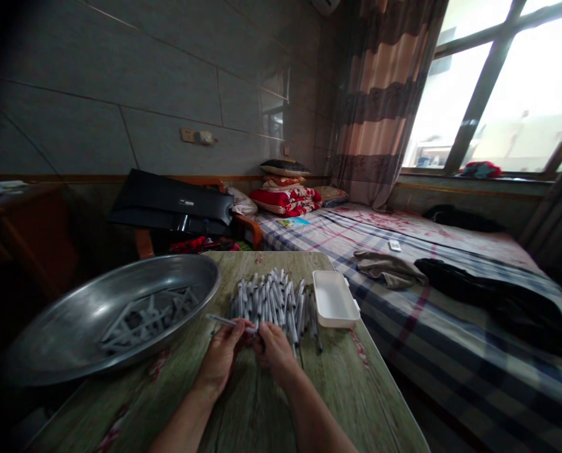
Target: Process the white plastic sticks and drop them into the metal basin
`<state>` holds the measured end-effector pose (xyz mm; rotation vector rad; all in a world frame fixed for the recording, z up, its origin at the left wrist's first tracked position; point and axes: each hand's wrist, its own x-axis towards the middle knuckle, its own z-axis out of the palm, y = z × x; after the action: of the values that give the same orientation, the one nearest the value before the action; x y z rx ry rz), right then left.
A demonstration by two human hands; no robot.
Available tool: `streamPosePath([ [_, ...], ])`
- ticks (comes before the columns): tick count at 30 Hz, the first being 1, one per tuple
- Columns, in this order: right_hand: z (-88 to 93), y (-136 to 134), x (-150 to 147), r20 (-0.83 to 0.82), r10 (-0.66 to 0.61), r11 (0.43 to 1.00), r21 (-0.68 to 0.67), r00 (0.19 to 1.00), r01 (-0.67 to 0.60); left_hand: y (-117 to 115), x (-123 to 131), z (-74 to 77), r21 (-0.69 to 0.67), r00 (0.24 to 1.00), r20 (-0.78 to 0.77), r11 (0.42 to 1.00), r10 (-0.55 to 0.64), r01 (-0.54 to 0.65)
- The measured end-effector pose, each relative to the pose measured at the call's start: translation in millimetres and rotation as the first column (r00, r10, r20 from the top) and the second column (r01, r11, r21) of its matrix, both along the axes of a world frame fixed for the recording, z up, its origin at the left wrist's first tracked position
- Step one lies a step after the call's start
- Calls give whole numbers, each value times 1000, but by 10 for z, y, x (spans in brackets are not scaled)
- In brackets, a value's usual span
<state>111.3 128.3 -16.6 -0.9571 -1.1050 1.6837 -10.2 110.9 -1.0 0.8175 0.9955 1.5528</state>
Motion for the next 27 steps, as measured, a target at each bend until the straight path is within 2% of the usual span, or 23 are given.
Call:
streamPosePath([
  [5,22,-36,-60,27,-72,991,111,997,68,12,-15,-16,5,1000,25,1000,17,-17],
  [8,57,-62,-60,-53,-39,994,104,998,45,21,-28,-28,8,999,15,999,43,-44],
  [11,62,-71,-35,-132,5,999,41,991,1,34,-38,-55,26,999,-24,999,49,-48],
  [14,31,-70,-21,-75,10,1000,-20,997,-11,39,-37,-72,50,996,-71,998,45,-41],
  [17,22,-75,-27,-46,34,999,-13,998,-35,29,-30,-59,60,994,-96,997,60,-54],
  [24,171,-108,-24,-253,69,983,-147,965,-108,-18,-41,32,87,984,-172,996,46,-31],
  [27,137,-90,-19,-234,75,966,-222,969,-128,-37,-48,37,126,964,-263,992,43,-10],
])
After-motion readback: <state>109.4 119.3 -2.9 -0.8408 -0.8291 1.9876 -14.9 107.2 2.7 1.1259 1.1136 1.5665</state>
